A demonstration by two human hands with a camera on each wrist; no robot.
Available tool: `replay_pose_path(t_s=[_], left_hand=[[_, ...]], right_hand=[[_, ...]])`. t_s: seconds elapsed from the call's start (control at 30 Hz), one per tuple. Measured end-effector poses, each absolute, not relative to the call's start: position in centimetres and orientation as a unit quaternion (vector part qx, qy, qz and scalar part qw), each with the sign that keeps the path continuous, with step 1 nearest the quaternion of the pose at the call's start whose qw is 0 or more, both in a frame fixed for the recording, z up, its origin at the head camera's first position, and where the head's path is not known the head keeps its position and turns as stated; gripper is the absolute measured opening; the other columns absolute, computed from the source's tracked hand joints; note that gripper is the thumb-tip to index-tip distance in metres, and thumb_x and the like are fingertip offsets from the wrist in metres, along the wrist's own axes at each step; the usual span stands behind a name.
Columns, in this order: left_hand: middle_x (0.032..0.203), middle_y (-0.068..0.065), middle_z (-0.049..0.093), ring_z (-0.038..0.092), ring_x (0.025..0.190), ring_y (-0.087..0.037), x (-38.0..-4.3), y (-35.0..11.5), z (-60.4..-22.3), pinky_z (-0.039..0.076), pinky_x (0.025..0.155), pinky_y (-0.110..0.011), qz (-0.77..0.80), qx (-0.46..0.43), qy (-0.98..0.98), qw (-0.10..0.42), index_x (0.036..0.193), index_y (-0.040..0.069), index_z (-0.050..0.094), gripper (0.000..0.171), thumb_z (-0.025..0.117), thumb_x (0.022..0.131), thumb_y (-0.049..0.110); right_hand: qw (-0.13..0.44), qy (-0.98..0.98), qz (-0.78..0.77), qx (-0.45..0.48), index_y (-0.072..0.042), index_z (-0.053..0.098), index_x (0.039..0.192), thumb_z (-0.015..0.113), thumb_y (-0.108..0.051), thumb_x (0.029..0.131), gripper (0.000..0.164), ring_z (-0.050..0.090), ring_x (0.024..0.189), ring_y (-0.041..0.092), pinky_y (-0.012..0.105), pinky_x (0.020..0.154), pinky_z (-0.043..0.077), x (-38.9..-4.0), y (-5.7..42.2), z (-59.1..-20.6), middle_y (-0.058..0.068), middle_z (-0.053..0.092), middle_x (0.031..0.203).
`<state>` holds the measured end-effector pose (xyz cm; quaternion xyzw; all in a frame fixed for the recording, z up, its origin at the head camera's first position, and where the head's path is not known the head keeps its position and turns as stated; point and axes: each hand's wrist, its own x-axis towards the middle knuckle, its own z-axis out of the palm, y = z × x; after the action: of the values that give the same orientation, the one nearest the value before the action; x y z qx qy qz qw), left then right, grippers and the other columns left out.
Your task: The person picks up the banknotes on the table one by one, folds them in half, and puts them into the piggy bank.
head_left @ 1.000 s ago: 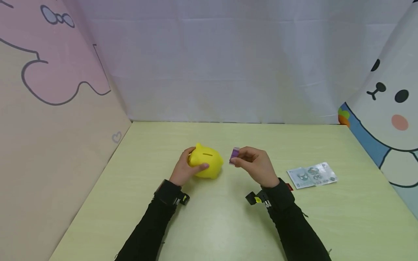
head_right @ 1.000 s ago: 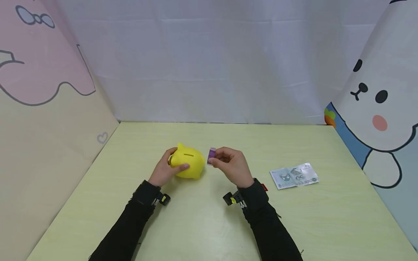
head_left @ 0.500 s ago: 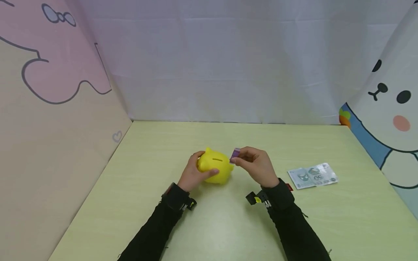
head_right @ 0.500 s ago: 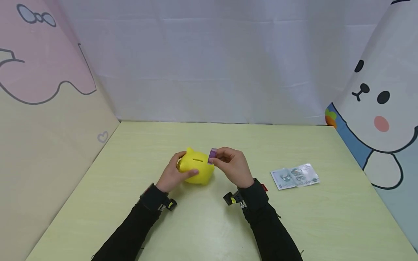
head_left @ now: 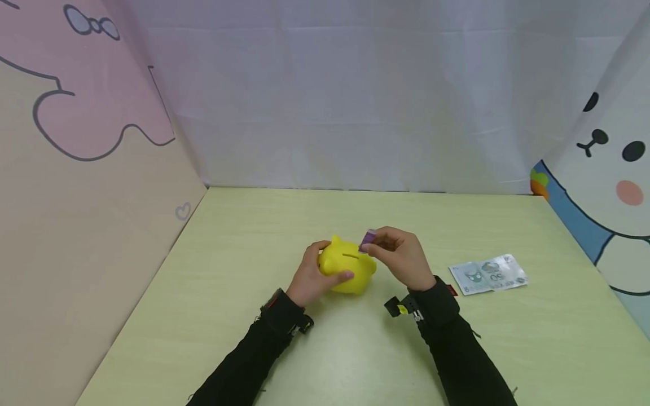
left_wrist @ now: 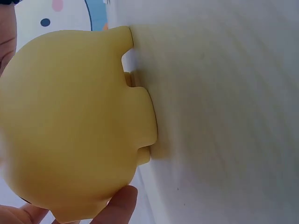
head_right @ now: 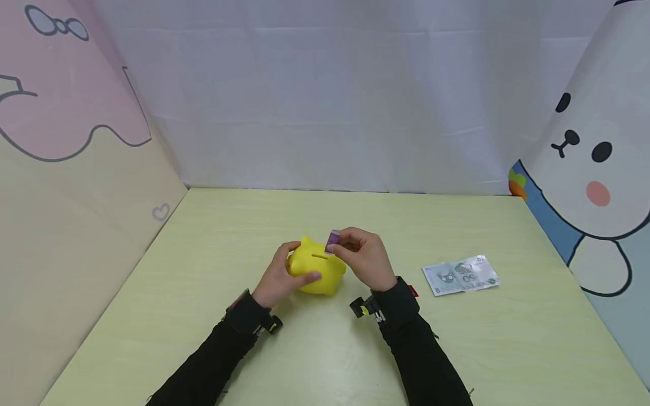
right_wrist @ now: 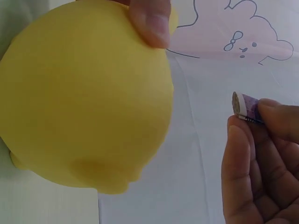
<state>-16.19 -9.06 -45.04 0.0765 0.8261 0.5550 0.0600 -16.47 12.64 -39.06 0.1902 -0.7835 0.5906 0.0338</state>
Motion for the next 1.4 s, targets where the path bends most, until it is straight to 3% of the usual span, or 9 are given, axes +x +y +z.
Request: replay_pose_path(t_s=[0.6, 0.9, 1.2, 1.4], left_hand=[[0.137, -0.015, 0.038, 0.051, 0.107, -0.024, -14.7, -7.6, -44.7, 0.045, 0.09, -0.036, 0.55, 0.074, 0.83, 0.05, 0.142, 0.007, 0.03, 0.091, 0.081, 0.077, 0.046], [0.133, -0.012, 0.049, 0.055, 0.102, -0.022, -14.4, -7.2, -44.6, 0.048, 0.087, -0.035, 0.554, 0.064, 0.827, 0.074, 0.145, 0.011, 0.028, 0.093, 0.08, 0.078, 0.049], [0.133, -0.013, 0.047, 0.054, 0.101, -0.021, -14.4, -6.9, -44.8, 0.047, 0.086, -0.034, 0.54, 0.074, 0.837, 0.052, 0.145, 0.007, 0.029, 0.095, 0.08, 0.077, 0.049], [0.141, -0.017, 0.042, 0.051, 0.106, -0.023, -14.2, -6.8, -44.7, 0.044, 0.092, -0.037, 0.526, 0.085, 0.845, 0.047, 0.149, 0.004, 0.028, 0.097, 0.079, 0.079, 0.049]], right_hand=[[0.029, -0.813, 0.548, 0.195, -0.002, 0.072, 0.096, 0.072, -0.009, 0.089, 0.01, 0.061, 0.072, 0.016, 0.02, 0.067, 0.053, -16.8, 12.5, -40.0, 0.015, 0.071, 0.094], [0.028, -0.827, 0.526, 0.194, -0.003, 0.072, 0.097, 0.072, -0.008, 0.088, 0.01, 0.059, 0.073, 0.016, 0.019, 0.068, 0.053, -16.6, 12.4, -40.2, 0.013, 0.071, 0.093], [0.048, -0.838, 0.504, 0.206, -0.002, 0.073, 0.098, 0.072, -0.008, 0.088, 0.011, 0.062, 0.075, 0.014, 0.018, 0.071, 0.053, -16.4, 12.5, -40.5, 0.013, 0.072, 0.093], [0.071, -0.843, 0.486, 0.22, -0.004, 0.073, 0.097, 0.073, -0.008, 0.087, 0.011, 0.063, 0.077, 0.014, 0.02, 0.072, 0.054, -16.4, 12.5, -40.7, 0.011, 0.073, 0.093]])
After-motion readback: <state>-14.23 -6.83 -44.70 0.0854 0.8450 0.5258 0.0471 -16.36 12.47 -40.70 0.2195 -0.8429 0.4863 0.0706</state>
